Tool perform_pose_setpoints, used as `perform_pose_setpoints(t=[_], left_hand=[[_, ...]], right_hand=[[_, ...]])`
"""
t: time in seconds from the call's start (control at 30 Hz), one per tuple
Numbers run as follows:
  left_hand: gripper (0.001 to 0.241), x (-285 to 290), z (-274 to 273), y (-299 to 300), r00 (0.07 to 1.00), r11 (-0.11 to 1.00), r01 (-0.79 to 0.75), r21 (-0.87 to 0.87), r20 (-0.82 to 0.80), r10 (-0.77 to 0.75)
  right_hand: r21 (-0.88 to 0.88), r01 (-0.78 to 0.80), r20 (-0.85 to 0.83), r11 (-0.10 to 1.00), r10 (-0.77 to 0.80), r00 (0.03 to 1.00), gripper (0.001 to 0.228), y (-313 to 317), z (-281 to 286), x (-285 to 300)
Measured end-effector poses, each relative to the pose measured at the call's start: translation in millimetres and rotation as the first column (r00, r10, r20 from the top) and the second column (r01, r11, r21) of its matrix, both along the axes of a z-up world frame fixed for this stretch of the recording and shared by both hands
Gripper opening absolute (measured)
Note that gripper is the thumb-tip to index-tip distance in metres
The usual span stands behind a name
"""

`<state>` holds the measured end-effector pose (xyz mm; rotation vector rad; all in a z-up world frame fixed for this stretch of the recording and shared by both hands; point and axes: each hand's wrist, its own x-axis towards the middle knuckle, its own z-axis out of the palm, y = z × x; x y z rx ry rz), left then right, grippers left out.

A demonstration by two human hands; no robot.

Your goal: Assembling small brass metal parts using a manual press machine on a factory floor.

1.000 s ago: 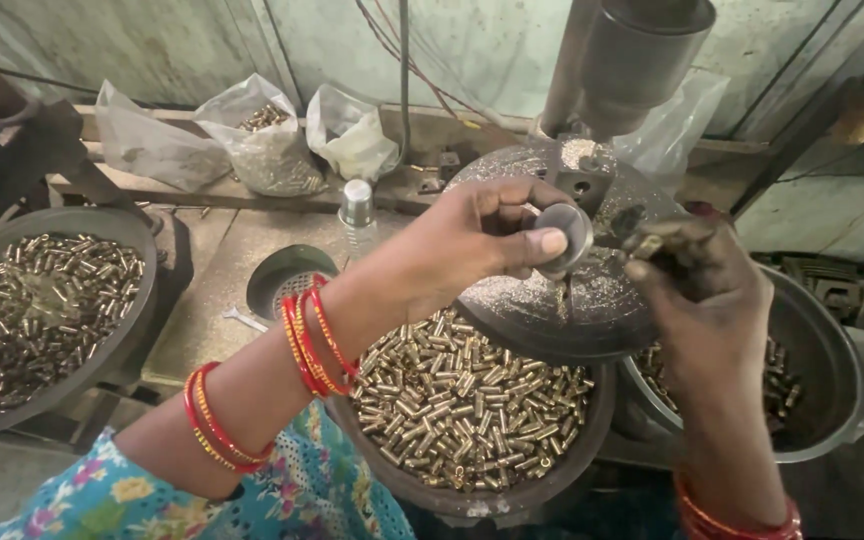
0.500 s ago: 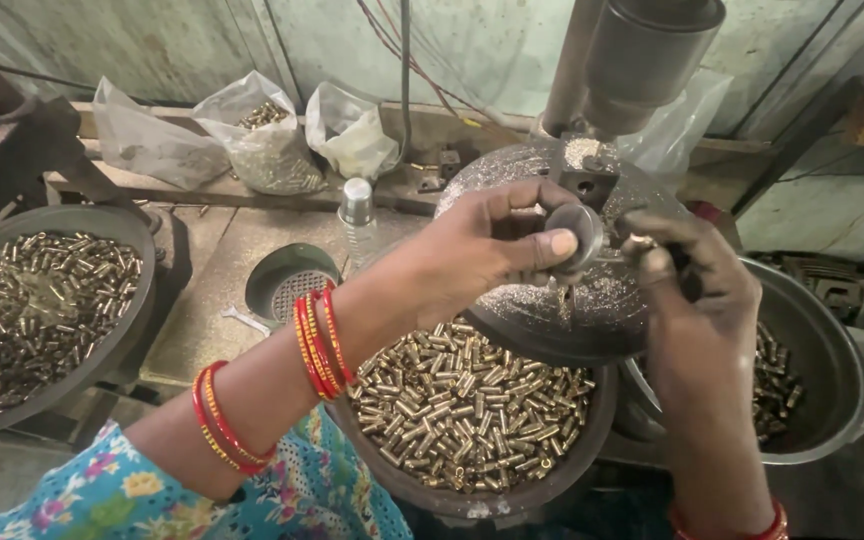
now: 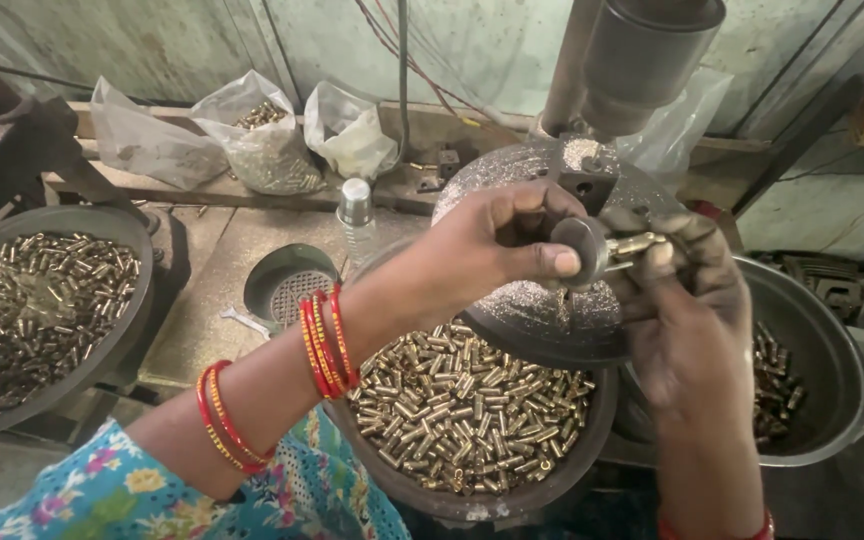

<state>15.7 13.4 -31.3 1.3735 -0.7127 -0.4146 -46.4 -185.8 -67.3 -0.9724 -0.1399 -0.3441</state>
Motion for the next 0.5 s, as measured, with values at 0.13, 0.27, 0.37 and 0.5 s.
perform_pose_setpoints(t=[0.13, 0.27, 0.37, 0.5], left_hand=[[0.030, -1.7, 1.7, 0.5, 0.996, 1.000, 0.009, 0.029, 0.090, -0.012], [0.031, 0.1, 0.2, -0.1, 0.976, 0.998, -0.022, 0.053, 0.218, 0.010], [0.025, 1.5, -5.3, 0.7, 0.971, 0.999, -0.037, 0.007, 0.236, 0.034], [0.025, -2.4, 0.4, -3.2, 0.961, 0.994, -0.093, 0.061, 0.266, 0.073]], right_hand=[[0.128, -0.031, -0.063, 0.991, 0.039, 0.997, 0.013, 4.1, -1.7, 1.9], [0.172, -0.025, -0.091, 0.985, 0.041, 0.995, 0.013, 12.0, 5.9, -1.3], [0.119, -0.050, -0.042, 0.992, 0.055, 0.998, 0.012, 11.1, 7.5, -0.7], [0.052, -0.088, 0.015, 0.995, 0.087, 0.996, 0.019, 0.7, -10.0, -1.3]])
